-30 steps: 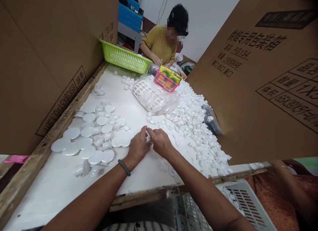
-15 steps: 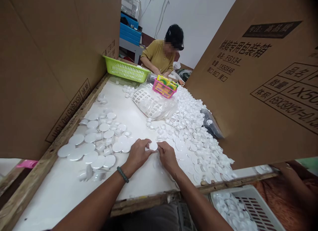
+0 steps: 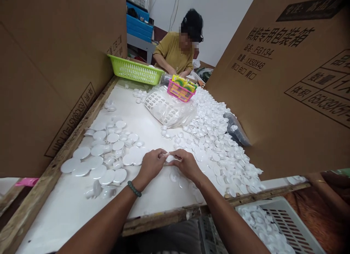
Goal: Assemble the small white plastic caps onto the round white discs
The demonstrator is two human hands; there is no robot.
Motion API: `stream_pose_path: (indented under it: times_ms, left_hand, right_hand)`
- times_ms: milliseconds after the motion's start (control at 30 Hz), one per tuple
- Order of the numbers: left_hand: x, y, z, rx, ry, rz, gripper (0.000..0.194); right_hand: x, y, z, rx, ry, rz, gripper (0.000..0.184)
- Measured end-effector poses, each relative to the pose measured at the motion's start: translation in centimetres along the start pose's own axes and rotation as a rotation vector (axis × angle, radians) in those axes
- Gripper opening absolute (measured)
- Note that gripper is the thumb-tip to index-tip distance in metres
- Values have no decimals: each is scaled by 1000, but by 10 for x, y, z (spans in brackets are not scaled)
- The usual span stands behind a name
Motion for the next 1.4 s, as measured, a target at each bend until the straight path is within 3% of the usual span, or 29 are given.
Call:
stream_pose_path:
  times_ms: [200,367,700,833,967,1133,1267,1400]
  left_hand:
    - [-4,-5,5,14,50,-43,17]
    - [-7,-6,6,11,34,-29,14]
    - [-5,-9,5,31,41,-96,17]
    - [-4,-8,5,60,20,-112,22]
    - [-3,-6,5,62,-5,-95,24]
    - [-4,-4,7,15,-49,-86,19]
    - [-4,-4,6,-2,-56,-94,15]
    - [-2,-2,5,-22,-69,-124,16]
  right_hand:
    - [-4,0,5,-39,-53,-75,27]
    - [-7,7,-2,-79,31,-58,29]
    - [-2,-5,-9,48,116,-117,33]
    - [-3,-24,-3,163,-36,-221,22]
    - [-8,-27,10,164,-239,-264,15]
    - [-10,-26,23,120,-286,-273,14]
    - [-10,-25,19,98,-248,-320,14]
    - [-5,-16,3,77,-69,-205,11]
Point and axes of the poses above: each hand's wrist, its own z-axis towards the middle knuckle, its own x-axis out of the back of the hand, y = z × x, the point moved 8 cm from there along z, towards the middle knuckle, and after that the axes turned 3 degrees about -x, right-handed, at the moved point
